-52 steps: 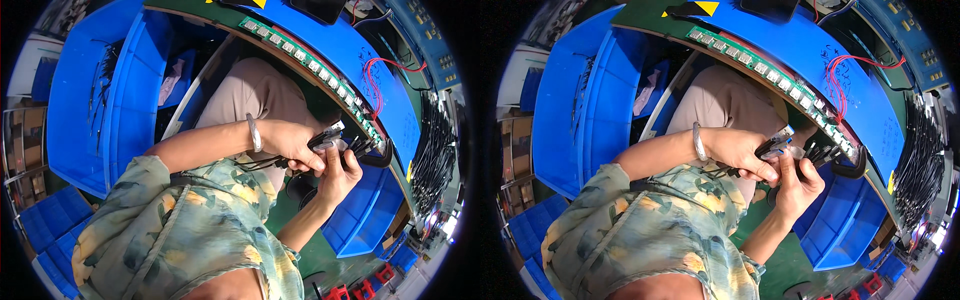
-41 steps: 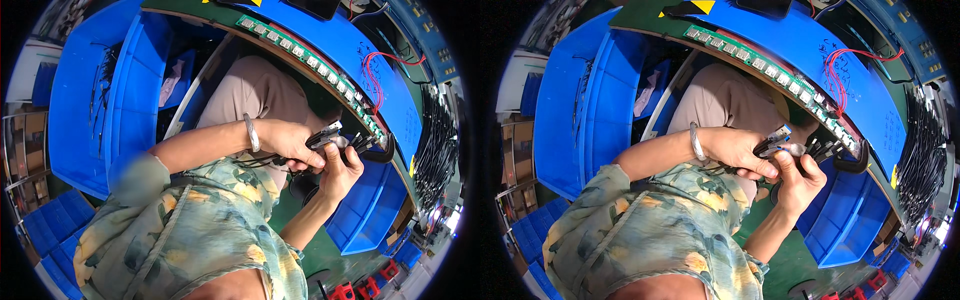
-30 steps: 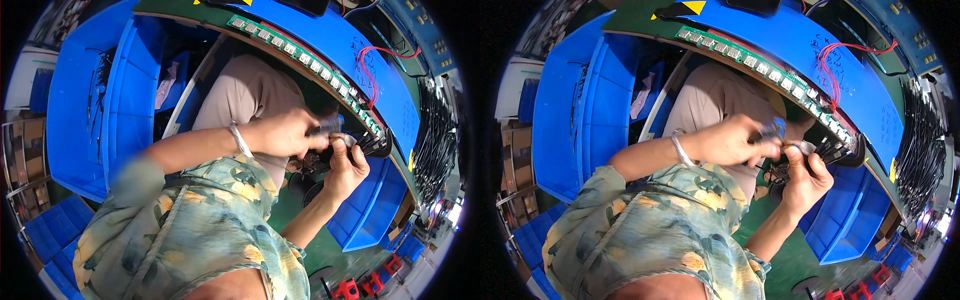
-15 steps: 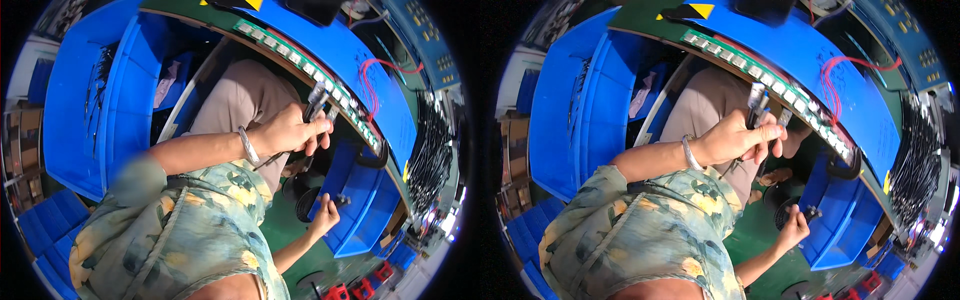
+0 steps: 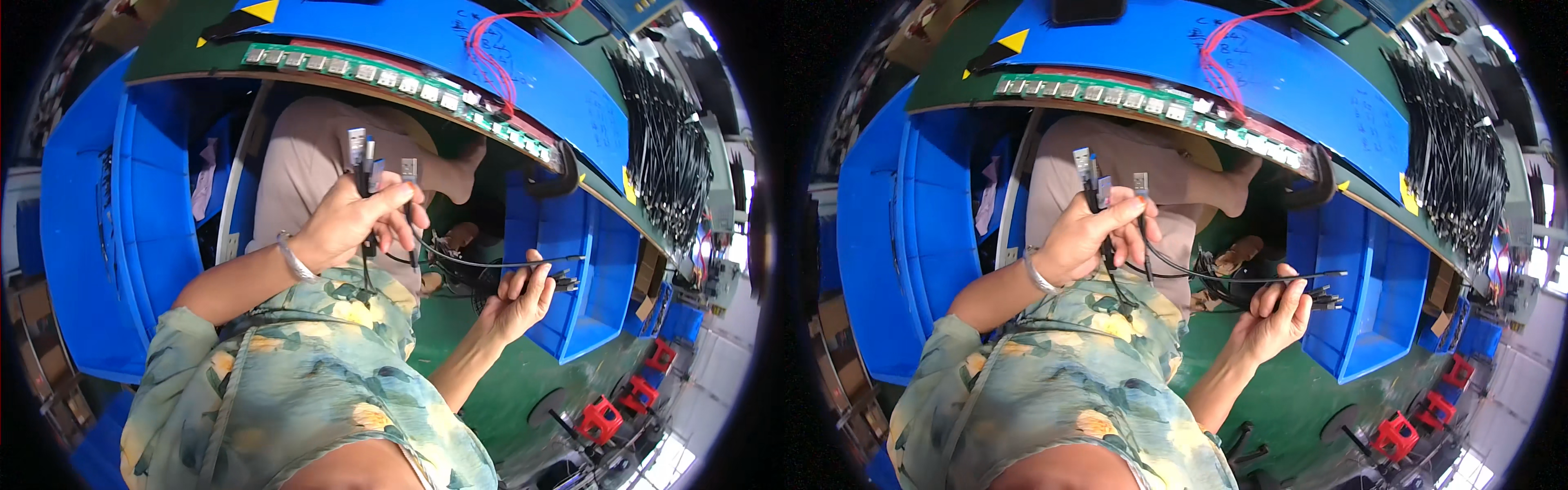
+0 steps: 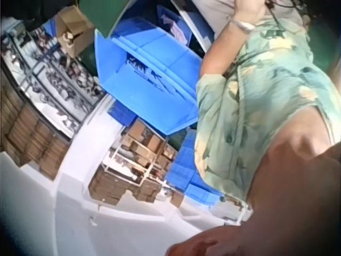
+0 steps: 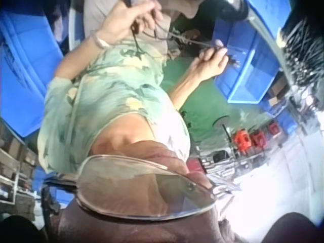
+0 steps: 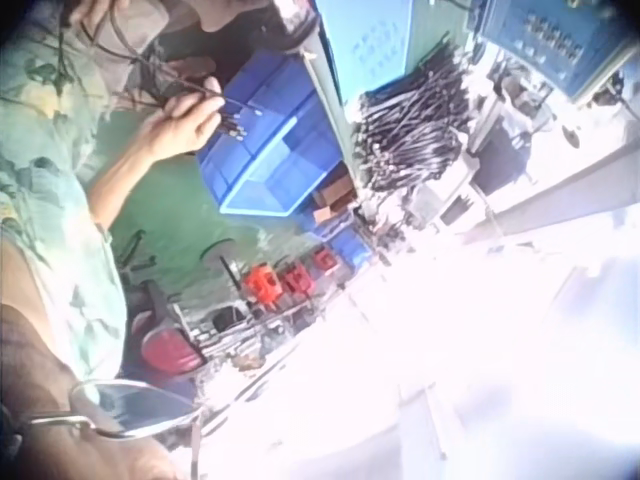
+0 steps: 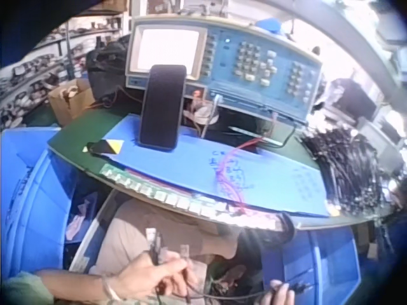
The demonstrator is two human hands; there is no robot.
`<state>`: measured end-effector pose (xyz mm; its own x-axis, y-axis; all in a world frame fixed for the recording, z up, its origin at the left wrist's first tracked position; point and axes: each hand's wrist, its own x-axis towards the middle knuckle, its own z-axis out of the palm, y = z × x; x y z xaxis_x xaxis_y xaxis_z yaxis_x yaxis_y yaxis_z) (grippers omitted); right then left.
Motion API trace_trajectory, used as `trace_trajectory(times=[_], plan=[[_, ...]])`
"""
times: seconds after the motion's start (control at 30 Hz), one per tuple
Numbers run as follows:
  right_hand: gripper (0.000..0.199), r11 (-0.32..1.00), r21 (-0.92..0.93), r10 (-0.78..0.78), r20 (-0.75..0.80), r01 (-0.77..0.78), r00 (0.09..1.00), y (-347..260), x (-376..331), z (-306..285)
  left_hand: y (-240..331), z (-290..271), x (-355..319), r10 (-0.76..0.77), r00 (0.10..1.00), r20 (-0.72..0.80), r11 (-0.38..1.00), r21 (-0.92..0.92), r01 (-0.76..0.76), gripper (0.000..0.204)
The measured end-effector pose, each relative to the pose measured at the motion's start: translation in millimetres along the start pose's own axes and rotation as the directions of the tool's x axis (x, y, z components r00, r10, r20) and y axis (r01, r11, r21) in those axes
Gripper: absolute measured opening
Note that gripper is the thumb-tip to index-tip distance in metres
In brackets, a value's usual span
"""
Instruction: Connecting electrical cable connectors to a testing fixture to verify functionality, as indicated by a PASS status on a digital display.
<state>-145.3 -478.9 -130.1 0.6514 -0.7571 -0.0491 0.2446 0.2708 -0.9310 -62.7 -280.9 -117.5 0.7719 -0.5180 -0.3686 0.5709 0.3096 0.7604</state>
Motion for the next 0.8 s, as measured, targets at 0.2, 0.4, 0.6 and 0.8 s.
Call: trace_trajectory(times=[0.2, 0.4, 0.6, 0.8], plan=[[0.022, 0.992, 0.094, -0.094, 0.067, 0.087, 0.993, -1, 16, 7, -3, -9, -1, -0.065, 0.998, 0.013, 0.991, 0.114, 0.063, 0.023], [0.021, 0.978, 0.146, -0.164, 0.114, 0.147, 0.980, 5, 26, 20, -2, -19, -4, -0.028, 0.999, -0.030, 0.998, 0.062, 0.030, 0.019], [0.025, 0.976, -0.052, -0.202, 0.173, 0.213, 0.964, -1, 23, 41, 13, -2, 13, 0.074, 0.997, 0.009, 0.997, -0.025, -0.074, 0.019], [0.026, 0.880, -0.196, -0.310, 0.452, 0.432, 0.836, 11, 19, 64, 25, 5, 24, 0.162, 0.987, 0.000, 0.987, -0.024, -0.162, 0.021]])
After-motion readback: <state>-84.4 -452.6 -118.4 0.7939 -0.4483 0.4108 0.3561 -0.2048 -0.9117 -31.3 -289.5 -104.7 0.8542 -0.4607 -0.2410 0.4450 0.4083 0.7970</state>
